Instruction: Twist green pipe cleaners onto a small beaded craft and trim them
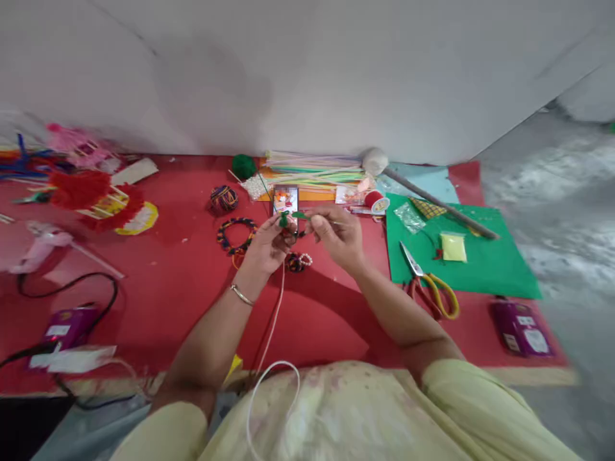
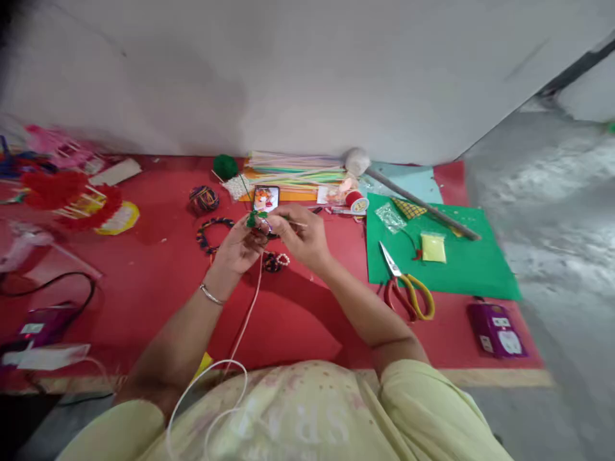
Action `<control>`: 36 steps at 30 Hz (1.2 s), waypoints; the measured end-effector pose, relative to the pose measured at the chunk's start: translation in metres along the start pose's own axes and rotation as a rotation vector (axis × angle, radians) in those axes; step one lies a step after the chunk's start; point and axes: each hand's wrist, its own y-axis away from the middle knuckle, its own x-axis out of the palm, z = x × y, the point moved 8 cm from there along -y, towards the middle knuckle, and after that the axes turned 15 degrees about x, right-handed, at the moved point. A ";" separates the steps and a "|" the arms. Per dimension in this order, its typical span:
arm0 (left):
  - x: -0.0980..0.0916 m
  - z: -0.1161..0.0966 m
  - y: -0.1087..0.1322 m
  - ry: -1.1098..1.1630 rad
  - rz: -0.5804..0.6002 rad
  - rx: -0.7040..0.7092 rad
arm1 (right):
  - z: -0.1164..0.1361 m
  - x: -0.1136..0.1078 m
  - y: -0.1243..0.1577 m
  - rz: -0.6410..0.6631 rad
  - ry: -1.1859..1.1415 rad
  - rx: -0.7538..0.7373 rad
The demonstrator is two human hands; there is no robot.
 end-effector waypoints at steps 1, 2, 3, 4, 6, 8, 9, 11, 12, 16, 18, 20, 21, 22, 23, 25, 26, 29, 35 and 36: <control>-0.003 0.001 0.001 -0.051 -0.025 0.013 | -0.002 0.001 -0.001 0.004 -0.012 0.020; -0.005 0.000 0.001 -0.096 -0.043 0.030 | -0.005 0.002 -0.002 0.004 -0.028 0.040; -0.006 -0.001 0.001 -0.135 -0.054 0.053 | -0.008 0.003 -0.003 0.000 -0.048 0.059; -0.006 -0.003 0.002 -0.168 -0.057 0.080 | -0.012 0.003 -0.005 -0.007 -0.071 0.079; -0.003 -0.010 0.001 -0.218 -0.034 0.150 | -0.022 0.001 -0.006 -0.035 -0.148 0.130; 0.000 -0.019 0.001 -0.237 -0.015 0.234 | -0.029 -0.001 -0.005 -0.066 -0.170 0.142; 0.000 -0.023 0.000 -0.247 -0.016 0.274 | -0.030 -0.002 -0.004 -0.075 -0.144 0.129; -0.002 -0.028 -0.001 -0.279 -0.031 0.334 | -0.027 0.000 0.002 -0.063 -0.052 0.069; -0.003 -0.030 -0.002 -0.298 -0.043 0.354 | -0.024 0.003 0.006 -0.046 0.006 0.026; -0.010 -0.032 -0.004 -0.409 -0.075 0.426 | -0.006 0.014 0.023 0.010 0.258 -0.187; -0.009 -0.034 -0.002 -0.497 -0.052 0.474 | -0.001 0.016 0.028 -0.016 0.336 -0.257; -0.006 -0.035 0.000 -0.574 -0.014 0.511 | -0.001 0.015 0.028 -0.073 0.358 -0.269; -0.004 -0.035 0.002 -0.598 0.006 0.517 | -0.002 0.014 0.027 -0.099 0.358 -0.255; -0.002 -0.034 0.003 -0.617 0.025 0.520 | -0.005 0.013 0.026 -0.124 0.347 -0.233; 0.000 -0.034 0.005 -0.633 0.045 0.519 | -0.008 0.013 0.024 -0.143 0.328 -0.204; 0.003 -0.034 0.007 -0.669 0.073 0.530 | -0.015 0.012 0.020 -0.171 0.245 -0.134; 0.004 -0.034 0.008 -0.694 0.089 0.545 | -0.020 0.012 0.017 -0.164 0.206 -0.091; 0.006 -0.034 0.011 -0.787 0.131 0.589 | -0.028 0.016 0.013 -0.144 0.182 -0.031; 0.011 -0.040 0.018 -1.010 0.143 0.687 | -0.032 0.023 0.012 -0.078 0.284 -0.066; 0.011 -0.040 0.019 -1.031 0.139 0.690 | -0.032 0.022 0.012 -0.096 0.293 -0.085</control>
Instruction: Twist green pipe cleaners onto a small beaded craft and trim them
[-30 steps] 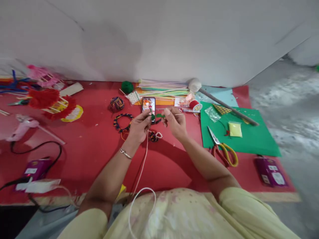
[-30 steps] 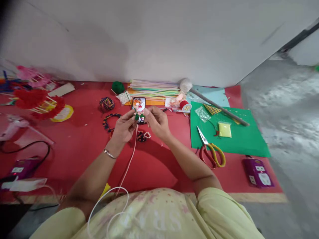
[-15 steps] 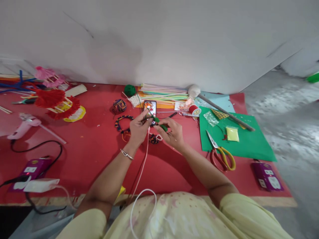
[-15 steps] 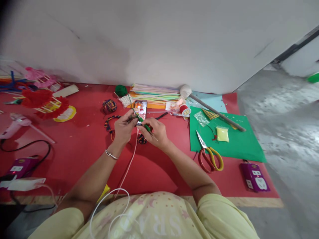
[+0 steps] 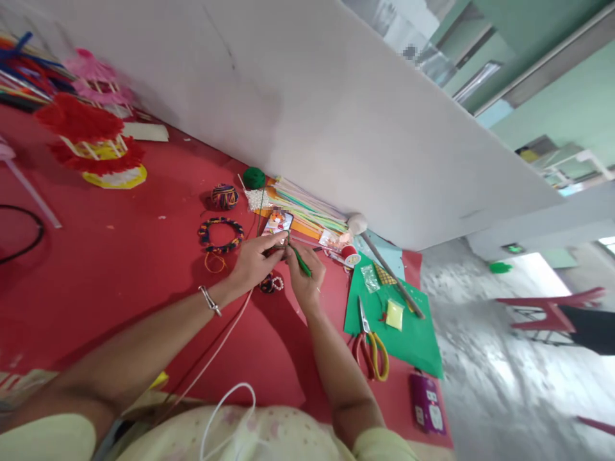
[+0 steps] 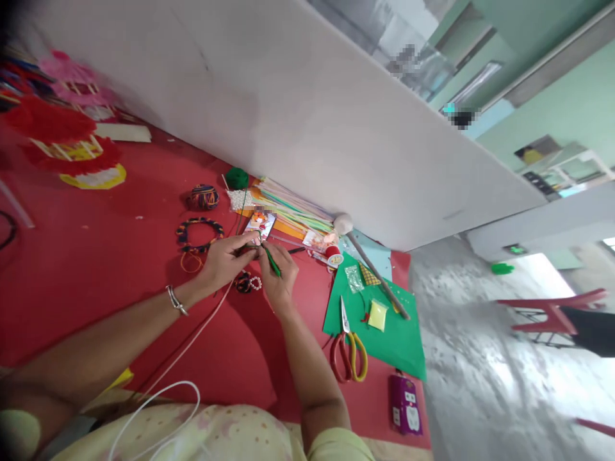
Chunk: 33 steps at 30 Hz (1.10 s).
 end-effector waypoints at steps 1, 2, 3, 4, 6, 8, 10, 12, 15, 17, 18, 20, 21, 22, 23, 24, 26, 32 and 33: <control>0.001 0.000 0.001 -0.006 0.004 -0.012 | -0.001 -0.002 0.001 -0.030 0.006 -0.017; 0.002 0.001 0.002 0.007 0.008 -0.032 | -0.001 -0.004 0.001 -0.064 0.010 -0.032; 0.003 0.003 0.002 0.030 0.011 -0.057 | -0.002 -0.005 0.002 -0.095 0.017 -0.045; 0.005 0.005 0.003 0.060 0.020 -0.079 | -0.002 -0.007 0.002 -0.122 0.023 -0.056; 0.007 0.007 0.002 0.092 0.041 -0.080 | -0.001 -0.009 0.002 -0.169 0.026 -0.076; 0.008 0.006 0.000 0.025 0.105 -0.037 | 0.000 -0.013 0.002 -0.212 0.010 -0.091; 0.008 0.007 -0.001 -0.065 0.174 -0.035 | -0.001 -0.017 0.002 -0.232 -0.016 -0.087; 0.006 0.010 -0.002 -0.080 0.181 -0.060 | -0.005 -0.018 0.002 -0.208 -0.042 -0.050; 0.002 0.015 -0.002 0.126 0.063 -0.133 | -0.016 -0.018 0.002 -0.132 -0.067 0.022; 0.004 0.024 0.001 0.312 -0.032 -0.250 | -0.021 -0.015 0.004 -0.080 -0.057 0.041; 0.007 0.029 0.003 0.386 -0.062 -0.322 | -0.023 -0.013 0.006 -0.050 -0.045 0.040; 0.015 0.036 0.009 0.492 -0.076 -0.441 | -0.025 -0.008 0.009 -0.012 -0.018 0.022; 0.018 0.038 0.011 0.525 -0.073 -0.475 | -0.025 -0.006 0.010 -0.007 -0.003 0.006; 0.021 0.039 0.012 0.548 -0.073 -0.496 | -0.025 -0.006 0.012 -0.015 0.009 -0.012; 0.023 0.041 0.014 0.560 -0.078 -0.510 | -0.025 -0.005 0.013 -0.028 0.018 -0.030; 0.023 0.043 0.016 0.562 -0.085 -0.523 | -0.025 -0.005 0.014 -0.039 0.026 -0.045; 0.023 0.047 0.019 0.550 -0.102 -0.547 | -0.027 -0.004 0.016 -0.043 0.037 -0.059; 0.026 0.050 0.023 0.570 -0.076 -0.570 | -0.034 -0.008 0.016 -0.103 0.035 -0.019; 0.026 0.049 0.023 0.560 -0.066 -0.563 | -0.035 -0.008 0.015 -0.103 0.019 -0.002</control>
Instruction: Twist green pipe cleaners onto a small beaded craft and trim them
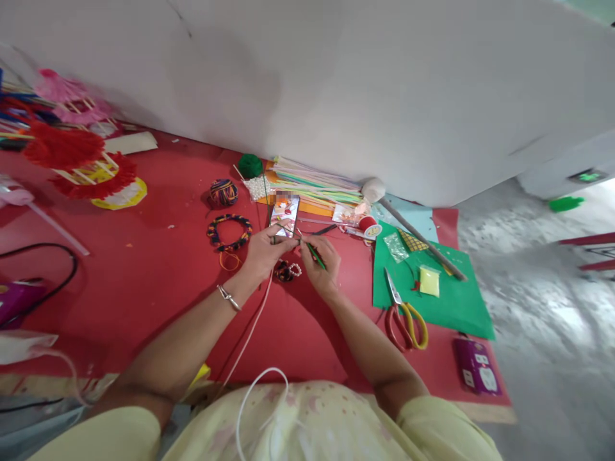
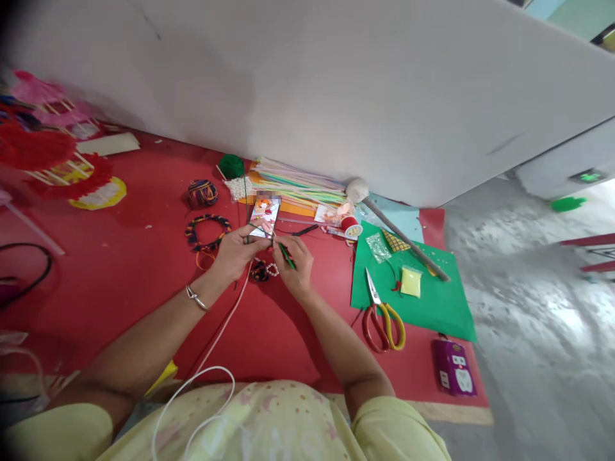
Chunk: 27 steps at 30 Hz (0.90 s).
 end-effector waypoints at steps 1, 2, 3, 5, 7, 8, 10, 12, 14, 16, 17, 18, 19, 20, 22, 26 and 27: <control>0.000 -0.002 0.000 -0.022 0.006 0.011 | -0.001 0.000 -0.001 0.006 -0.021 0.019; 0.000 -0.004 0.000 -0.047 0.012 0.027 | -0.003 0.001 -0.001 0.015 -0.048 0.037; 0.001 -0.006 0.000 -0.069 0.022 0.041 | -0.004 0.002 -0.001 0.024 -0.076 0.052; 0.002 -0.010 0.000 -0.104 0.040 0.064 | -0.005 0.002 -0.002 0.025 -0.123 0.076; 0.003 -0.015 0.000 -0.148 0.049 0.084 | -0.008 0.002 -0.002 0.011 -0.155 0.100; 0.003 -0.018 0.000 -0.174 0.052 0.100 | -0.009 0.001 -0.002 0.008 -0.170 0.114; 0.005 -0.026 0.000 -0.216 0.065 0.139 | -0.010 0.001 -0.003 0.015 -0.196 0.143; 0.007 -0.033 -0.001 -0.232 0.086 0.163 | -0.010 0.003 -0.004 0.044 -0.193 0.159; 0.009 -0.036 -0.001 -0.233 0.104 0.161 | -0.006 0.004 -0.004 0.073 -0.148 0.127; 0.010 -0.035 0.000 -0.222 0.110 0.142 | 0.004 0.005 -0.004 0.095 -0.089 0.034; 0.010 -0.035 0.000 -0.213 0.105 0.134 | 0.010 0.005 -0.003 0.099 -0.066 -0.023; 0.009 -0.035 -0.001 -0.203 0.096 0.133 | 0.015 0.004 -0.002 0.101 -0.049 -0.076; 0.008 -0.036 -0.001 -0.191 0.080 0.140 | 0.020 0.004 -0.001 0.105 -0.035 -0.117; 0.006 -0.037 -0.003 -0.172 0.059 0.150 | 0.023 0.005 -0.001 0.120 -0.021 -0.146; 0.001 -0.042 -0.008 -0.106 0.003 0.169 | 0.027 0.011 -0.002 0.199 0.015 -0.187; -0.021 -0.055 -0.021 0.017 -0.162 0.184 | 0.021 0.026 -0.016 0.322 0.125 -0.249; -0.026 -0.060 -0.024 0.019 -0.190 0.197 | 0.016 0.029 -0.024 0.299 0.176 -0.247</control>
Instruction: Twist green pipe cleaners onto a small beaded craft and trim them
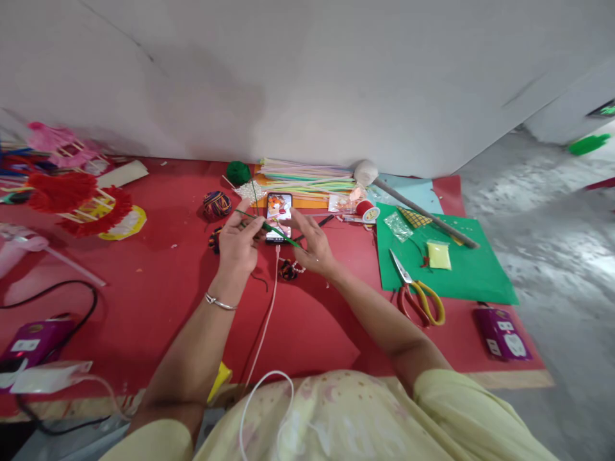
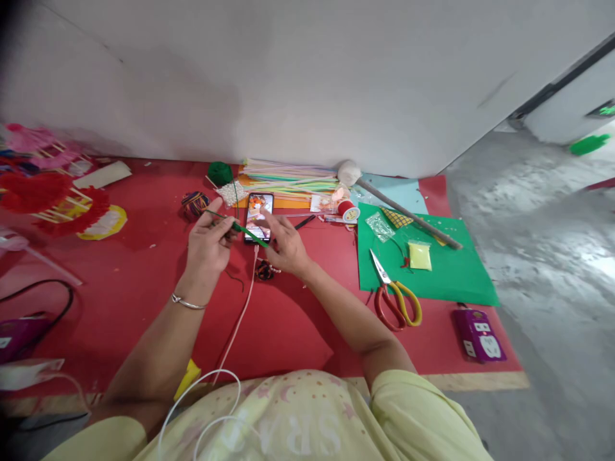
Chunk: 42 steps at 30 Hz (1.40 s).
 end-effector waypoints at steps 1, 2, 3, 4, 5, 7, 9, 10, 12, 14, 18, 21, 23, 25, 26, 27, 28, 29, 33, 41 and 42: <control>-0.003 -0.004 -0.004 0.003 -0.016 0.012 | -0.008 0.003 -0.007 -0.010 0.065 0.023; -0.006 -0.007 -0.006 0.012 -0.031 0.027 | -0.016 0.007 -0.015 -0.020 0.133 0.043; -0.008 -0.009 -0.008 0.021 -0.039 0.039 | -0.024 0.014 -0.021 0.006 0.202 0.058; -0.009 -0.011 -0.010 0.031 -0.045 0.048 | -0.031 0.021 -0.026 0.044 0.258 0.062; -0.010 -0.012 -0.010 0.041 -0.050 0.054 | -0.036 0.028 -0.030 0.089 0.299 0.055; -0.010 -0.011 -0.011 0.056 -0.057 0.054 | -0.042 0.035 -0.034 0.142 0.334 0.035; -0.010 -0.010 -0.010 0.071 -0.067 0.043 | -0.040 0.031 -0.034 0.113 0.306 0.032; -0.009 -0.008 -0.009 0.075 -0.072 0.035 | -0.036 0.026 -0.033 0.083 0.262 0.030; -0.007 -0.005 -0.006 0.066 -0.069 0.009 | -0.023 0.015 -0.029 0.042 0.110 0.023; -0.003 -0.002 -0.003 0.037 -0.049 -0.009 | -0.008 0.007 -0.025 0.056 -0.103 0.030; 0.006 -0.001 0.004 -0.031 0.029 0.016 | 0.008 -0.008 -0.020 0.000 -0.378 0.173; 0.011 -0.006 0.007 -0.102 0.105 0.077 | 0.012 -0.017 -0.018 -0.095 -0.424 0.231; 0.013 -0.010 0.008 -0.154 0.158 0.135 | 0.015 -0.021 -0.016 -0.138 -0.441 0.220; 0.015 -0.012 0.009 -0.202 0.210 0.174 | 0.014 -0.022 -0.015 -0.171 -0.486 0.230; 0.016 -0.012 0.009 -0.219 0.237 0.181 | 0.011 -0.022 -0.014 -0.182 -0.527 0.264; 0.017 -0.011 0.010 -0.230 0.260 0.180 | 0.006 -0.021 -0.013 -0.185 -0.575 0.318; 0.018 -0.010 0.011 -0.237 0.276 0.176 | 0.000 -0.018 -0.012 -0.177 -0.625 0.382; 0.019 -0.009 0.011 -0.244 0.286 0.173 | -0.005 -0.015 -0.011 -0.160 -0.671 0.443; 0.021 -0.014 0.013 -0.297 0.291 0.194 | -0.016 -0.004 -0.011 -0.068 -0.776 0.557; 0.030 -0.018 0.019 -0.331 0.358 0.180 | -0.019 -0.014 -0.009 -0.119 -0.760 0.572; 0.030 -0.016 0.019 -0.327 0.353 0.164 | -0.020 -0.013 -0.009 -0.121 -0.780 0.587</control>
